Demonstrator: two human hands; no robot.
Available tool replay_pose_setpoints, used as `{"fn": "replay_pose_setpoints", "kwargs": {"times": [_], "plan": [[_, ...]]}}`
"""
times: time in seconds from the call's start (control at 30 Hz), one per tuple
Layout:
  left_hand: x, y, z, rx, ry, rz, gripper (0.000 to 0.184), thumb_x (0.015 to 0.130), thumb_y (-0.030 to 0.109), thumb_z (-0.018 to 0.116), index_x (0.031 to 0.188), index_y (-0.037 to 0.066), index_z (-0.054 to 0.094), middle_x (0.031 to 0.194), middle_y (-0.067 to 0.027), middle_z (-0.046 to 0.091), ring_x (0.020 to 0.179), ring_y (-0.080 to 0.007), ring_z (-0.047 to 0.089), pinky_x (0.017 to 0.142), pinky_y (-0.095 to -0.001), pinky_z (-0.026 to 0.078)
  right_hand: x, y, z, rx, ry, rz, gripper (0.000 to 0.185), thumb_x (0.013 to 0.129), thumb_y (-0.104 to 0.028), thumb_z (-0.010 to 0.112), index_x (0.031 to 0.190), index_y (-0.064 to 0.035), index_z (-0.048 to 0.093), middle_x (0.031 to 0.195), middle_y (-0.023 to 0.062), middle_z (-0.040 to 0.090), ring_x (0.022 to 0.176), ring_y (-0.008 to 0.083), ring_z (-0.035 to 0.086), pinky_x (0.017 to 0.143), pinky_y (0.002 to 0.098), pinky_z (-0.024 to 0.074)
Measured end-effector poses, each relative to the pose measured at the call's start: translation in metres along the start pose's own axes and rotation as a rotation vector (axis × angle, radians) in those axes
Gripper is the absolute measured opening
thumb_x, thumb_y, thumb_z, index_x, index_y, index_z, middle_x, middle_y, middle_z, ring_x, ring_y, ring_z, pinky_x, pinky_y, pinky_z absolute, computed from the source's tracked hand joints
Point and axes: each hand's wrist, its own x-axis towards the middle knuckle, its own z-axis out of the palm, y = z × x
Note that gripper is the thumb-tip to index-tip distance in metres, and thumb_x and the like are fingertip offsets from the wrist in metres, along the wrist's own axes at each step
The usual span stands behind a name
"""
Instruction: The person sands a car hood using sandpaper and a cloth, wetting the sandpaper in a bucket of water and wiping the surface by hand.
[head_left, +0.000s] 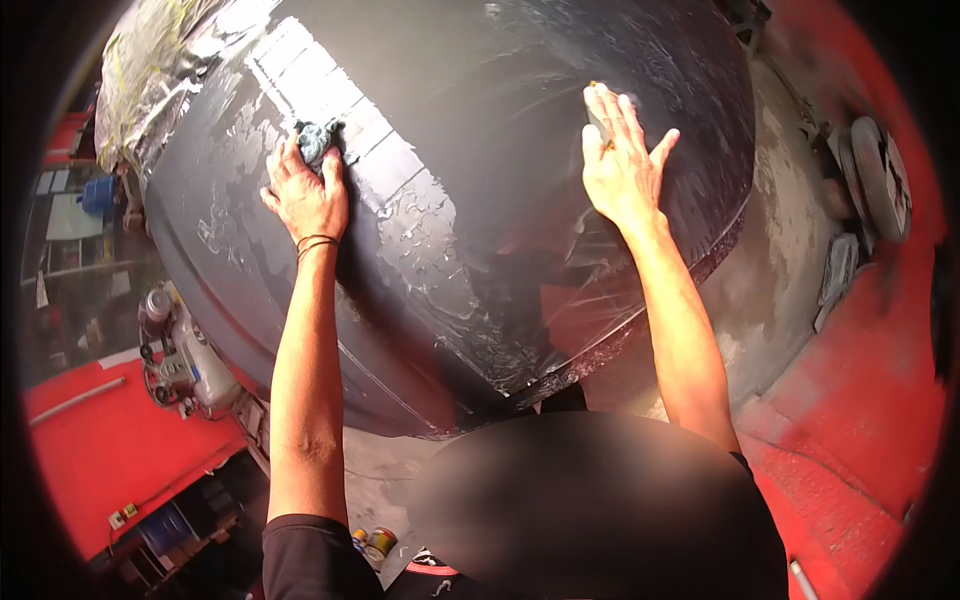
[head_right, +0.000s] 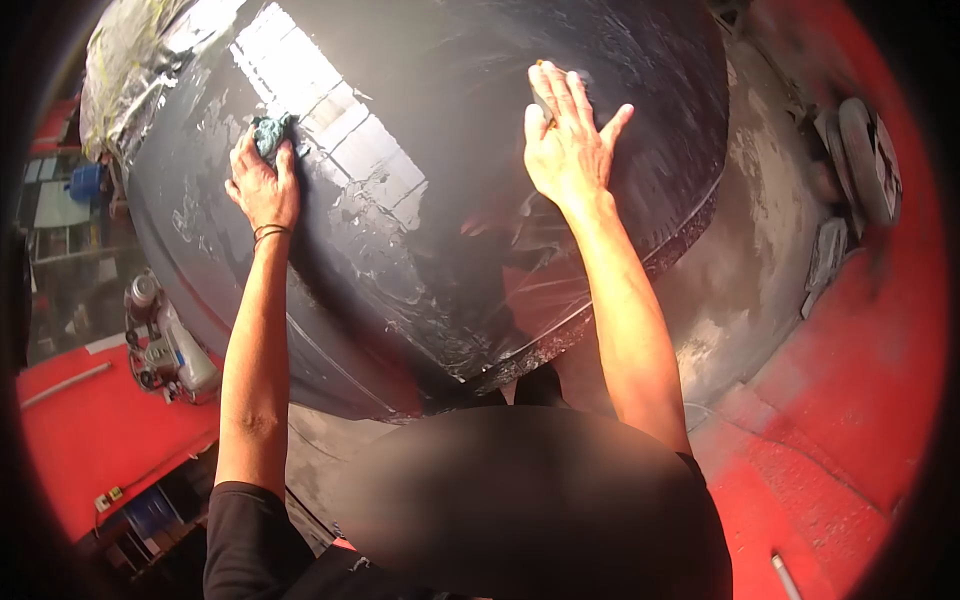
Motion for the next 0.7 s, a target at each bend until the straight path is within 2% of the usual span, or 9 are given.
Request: {"fn": "replay_pose_setpoints", "kwargs": {"times": [0.07,0.1,0.17,0.2,0.3,0.4,0.5,0.63,0.7], "plan": [[0.001,0.003,0.0,0.006,0.002,-0.005,0.07,0.104,0.053,0.067,0.162,0.018,0.047,0.165,-0.0085,0.05,0.159,-0.0283,0.041,0.129,-0.0698,0.017,-0.012,-0.032,0.018,-0.009,0.095,0.018,0.053,0.113,-0.033,0.045,0.164,-0.0187,0.051,0.176,0.0031,0.041,0.165,0.0321,0.032,0.125,0.0847,0.0117],[0.0,0.004,-0.002,-0.002,0.001,-0.006,0.07,0.104,0.052,0.067,0.162,0.018,0.047,0.165,-0.0086,0.05,0.159,-0.0283,0.041,0.129,-0.0696,0.017,-0.026,-0.065,0.009,-0.056,-0.01,-0.105,0.056,0.113,-0.035,0.046,0.165,-0.0151,0.05,0.176,0.0064,0.041,0.165,0.0353,0.029,0.124,0.0851,0.0119],[0.0,0.003,-0.003,-0.013,0.004,-0.003,0.069,0.104,0.052,0.068,0.161,0.019,0.048,0.165,-0.0091,0.05,0.159,-0.0285,0.041,0.13,-0.0686,0.017,-0.072,-0.126,0.017,0.14,-0.141,-0.321,0.058,0.109,-0.037,0.055,0.165,-0.0199,0.052,0.177,0.0046,0.04,0.165,0.0367,0.03,0.125,0.0839,0.0115],[-0.003,0.004,-0.004,-0.013,-0.005,-0.01,0.069,0.104,0.052,0.068,0.161,0.019,0.048,0.166,-0.0091,0.05,0.159,-0.0286,0.041,0.13,-0.0684,0.017,-0.084,-0.14,0.017,0.264,-0.199,-0.386,0.056,0.11,-0.035,0.054,0.164,-0.0224,0.053,0.177,-0.0002,0.041,0.166,0.0308,0.031,0.126,0.0831,0.0095],[0.0,0.005,-0.006,-0.01,0.0,0.002,0.068,0.103,0.051,0.068,0.161,0.019,0.048,0.165,-0.0094,0.05,0.158,-0.0292,0.043,0.13,-0.0673,0.018,-0.05,-0.099,0.009,0.061,-0.176,-0.5,0.054,0.113,-0.035,0.046,0.167,-0.0306,0.048,0.175,-0.0102,0.043,0.164,0.0172,0.035,0.13,0.0804,0.0047],[0.0,0.006,-0.005,0.0,-0.001,-0.011,0.069,0.103,0.051,0.068,0.161,0.02,0.048,0.166,-0.0096,0.049,0.159,-0.0297,0.042,0.13,-0.0675,0.018,0.002,-0.067,0.007,0.07,-0.108,-0.386,0.056,0.112,-0.031,0.048,0.168,-0.0269,0.047,0.177,-0.0048,0.041,0.165,0.0245,0.033,0.126,0.0835,0.0096],[-0.001,0.006,-0.004,-0.005,-0.011,-0.026,0.068,0.103,0.051,0.067,0.161,0.02,0.047,0.167,-0.0119,0.047,0.16,-0.0315,0.04,0.13,-0.0706,0.017,-0.005,-0.121,0.031,0.044,-0.018,-0.208,0.06,0.112,-0.035,0.048,0.168,-0.0158,0.045,0.178,0.0056,0.038,0.166,0.0358,0.029,0.124,0.0848,0.014],[0.001,0.004,-0.008,-0.019,-0.035,-0.011,0.069,0.103,0.05,0.066,0.162,0.019,0.047,0.168,-0.0131,0.046,0.161,-0.0322,0.038,0.13,-0.0712,0.017,0.01,-0.12,0.039,0.067,-0.125,-0.567,0.055,0.113,-0.034,0.045,0.167,-0.0233,0.047,0.176,-0.0014,0.042,0.165,0.0254,0.033,0.128,0.0821,0.0104],[0.0,0.006,-0.007,-0.015,-0.017,-0.012,0.066,0.105,0.048,0.066,0.161,0.02,0.047,0.167,-0.0095,0.048,0.16,-0.03,0.04,0.13,-0.0685,0.018,0.049,-0.089,0.039,-0.006,-0.078,-0.46,0.056,0.114,-0.034,0.039,0.168,-0.0242,0.045,0.177,-0.0032,0.04,0.166,0.0243,0.03,0.128,0.0824,0.0086]]}}
